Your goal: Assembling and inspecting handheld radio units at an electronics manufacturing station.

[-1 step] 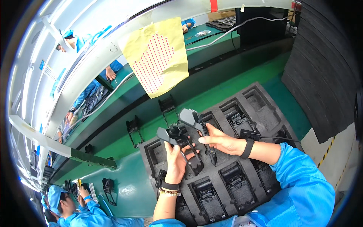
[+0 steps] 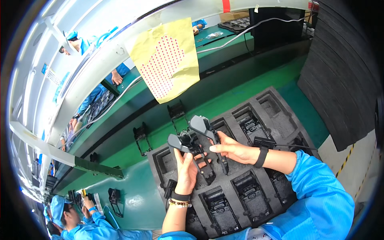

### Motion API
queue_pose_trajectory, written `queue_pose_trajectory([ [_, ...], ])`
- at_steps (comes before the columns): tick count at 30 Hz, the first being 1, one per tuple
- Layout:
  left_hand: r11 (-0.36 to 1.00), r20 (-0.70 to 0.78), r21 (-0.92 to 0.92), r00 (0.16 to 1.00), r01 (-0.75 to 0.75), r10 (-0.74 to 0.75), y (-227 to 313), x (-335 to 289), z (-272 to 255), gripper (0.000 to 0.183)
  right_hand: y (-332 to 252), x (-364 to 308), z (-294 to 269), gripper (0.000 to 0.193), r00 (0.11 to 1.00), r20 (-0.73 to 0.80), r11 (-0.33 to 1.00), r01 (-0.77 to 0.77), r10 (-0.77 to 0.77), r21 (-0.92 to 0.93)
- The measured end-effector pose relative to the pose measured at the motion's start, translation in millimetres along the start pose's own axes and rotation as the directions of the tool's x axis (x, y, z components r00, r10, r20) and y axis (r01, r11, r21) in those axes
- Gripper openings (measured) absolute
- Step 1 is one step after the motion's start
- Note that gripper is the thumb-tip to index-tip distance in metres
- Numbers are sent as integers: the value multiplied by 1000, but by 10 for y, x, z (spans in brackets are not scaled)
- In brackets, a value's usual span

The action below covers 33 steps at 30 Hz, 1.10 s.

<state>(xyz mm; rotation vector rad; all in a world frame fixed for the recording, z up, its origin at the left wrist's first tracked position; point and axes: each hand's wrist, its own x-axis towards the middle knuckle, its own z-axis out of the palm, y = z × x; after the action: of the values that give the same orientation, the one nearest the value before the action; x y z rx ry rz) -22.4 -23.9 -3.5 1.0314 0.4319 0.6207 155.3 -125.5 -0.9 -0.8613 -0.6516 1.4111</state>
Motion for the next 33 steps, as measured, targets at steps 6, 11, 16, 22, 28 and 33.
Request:
queue_pose_trajectory([
  [6,998,-162,55,987,25,-16,-51,-34,48,86,98,41,-85,60,996,35,996,-81,80,25],
  [11,993,-177,114,984,-5,25,-49,-36,63,87,38,14,-4,54,997,54,996,-65,61,60],
  [16,987,-169,161,984,-22,50,-94,-32,34,83,29,12,13,52,997,46,997,-58,56,41],
  [22,975,-118,215,989,-58,85,-74,-48,14,84,58,27,-8,50,995,88,998,-57,55,26],
  [28,981,-133,159,983,-107,129,-75,-44,106,101,86,53,-101,61,989,87,992,122,-120,-20],
  [33,790,34,538,944,-294,329,-69,-54,229,117,-174,-226,36,98,790,340,568,606,-509,-558],
])
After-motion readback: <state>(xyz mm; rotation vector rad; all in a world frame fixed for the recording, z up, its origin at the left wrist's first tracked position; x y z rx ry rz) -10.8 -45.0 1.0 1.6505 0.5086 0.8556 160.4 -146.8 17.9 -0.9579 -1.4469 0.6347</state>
